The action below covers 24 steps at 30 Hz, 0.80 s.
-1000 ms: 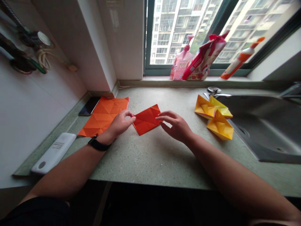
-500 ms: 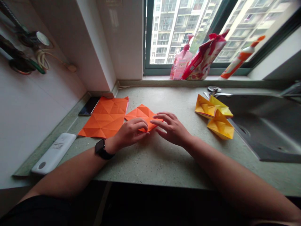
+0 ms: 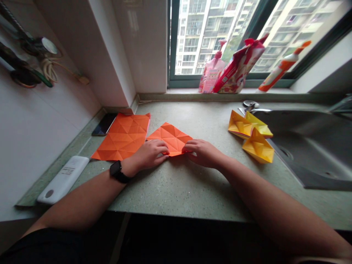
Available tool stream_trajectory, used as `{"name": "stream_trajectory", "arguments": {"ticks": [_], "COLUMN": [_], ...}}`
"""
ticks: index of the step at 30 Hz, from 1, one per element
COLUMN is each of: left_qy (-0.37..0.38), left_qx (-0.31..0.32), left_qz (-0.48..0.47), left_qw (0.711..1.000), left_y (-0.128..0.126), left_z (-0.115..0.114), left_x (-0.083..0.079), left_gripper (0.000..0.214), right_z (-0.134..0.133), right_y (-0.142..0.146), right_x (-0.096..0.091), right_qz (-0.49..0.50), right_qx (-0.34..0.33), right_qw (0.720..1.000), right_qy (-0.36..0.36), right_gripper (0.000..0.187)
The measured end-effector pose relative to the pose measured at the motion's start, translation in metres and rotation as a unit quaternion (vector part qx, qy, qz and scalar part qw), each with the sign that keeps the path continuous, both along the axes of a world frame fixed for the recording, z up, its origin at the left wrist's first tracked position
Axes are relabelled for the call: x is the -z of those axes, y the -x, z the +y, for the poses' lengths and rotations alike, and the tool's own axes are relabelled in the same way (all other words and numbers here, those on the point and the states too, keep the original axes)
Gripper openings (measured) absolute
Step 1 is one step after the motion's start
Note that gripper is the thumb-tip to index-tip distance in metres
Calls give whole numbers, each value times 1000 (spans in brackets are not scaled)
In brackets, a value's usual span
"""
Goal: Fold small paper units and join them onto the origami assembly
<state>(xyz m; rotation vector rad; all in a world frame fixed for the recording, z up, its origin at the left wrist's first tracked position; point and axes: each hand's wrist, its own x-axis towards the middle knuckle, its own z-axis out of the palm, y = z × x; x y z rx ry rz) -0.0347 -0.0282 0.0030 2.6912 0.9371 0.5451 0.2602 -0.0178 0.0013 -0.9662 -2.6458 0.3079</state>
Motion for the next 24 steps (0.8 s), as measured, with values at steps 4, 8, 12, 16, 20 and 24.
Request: {"name": "stream_trajectory", "arguments": {"ticks": [4,8,12,16,20,24], "left_qy": [4,13,13,15,18,12], "left_qx": [-2,-5,-12,6,-18,13], "left_qz": [1,-6,-10,-10,-31,-17], "left_qw": [1000,1000,1000,1000,999,1000], "left_y": [-1,-1,-1,-5,-10,-15], "left_z": [0,1,0,-3,-9,-12], "left_x": [0,1,1,3,4,4], "left_gripper": [17,17,20,15,31,26], "right_z": [0,0,2,4,6,7], "right_y": [-2,-3,-7,-11,-9,-4], "right_x": [-1,-2,-6,-7,-1,7], "right_qz": [-14,-33,-54,-69,-53,-29], "right_qx": [6,19,46,87,140,195], "right_qw": [1000,999,998,994,989,980], "right_qy": [12,9,-3,-10,-20,-28], "right_gripper": [20,21,17,7,12,29]}}
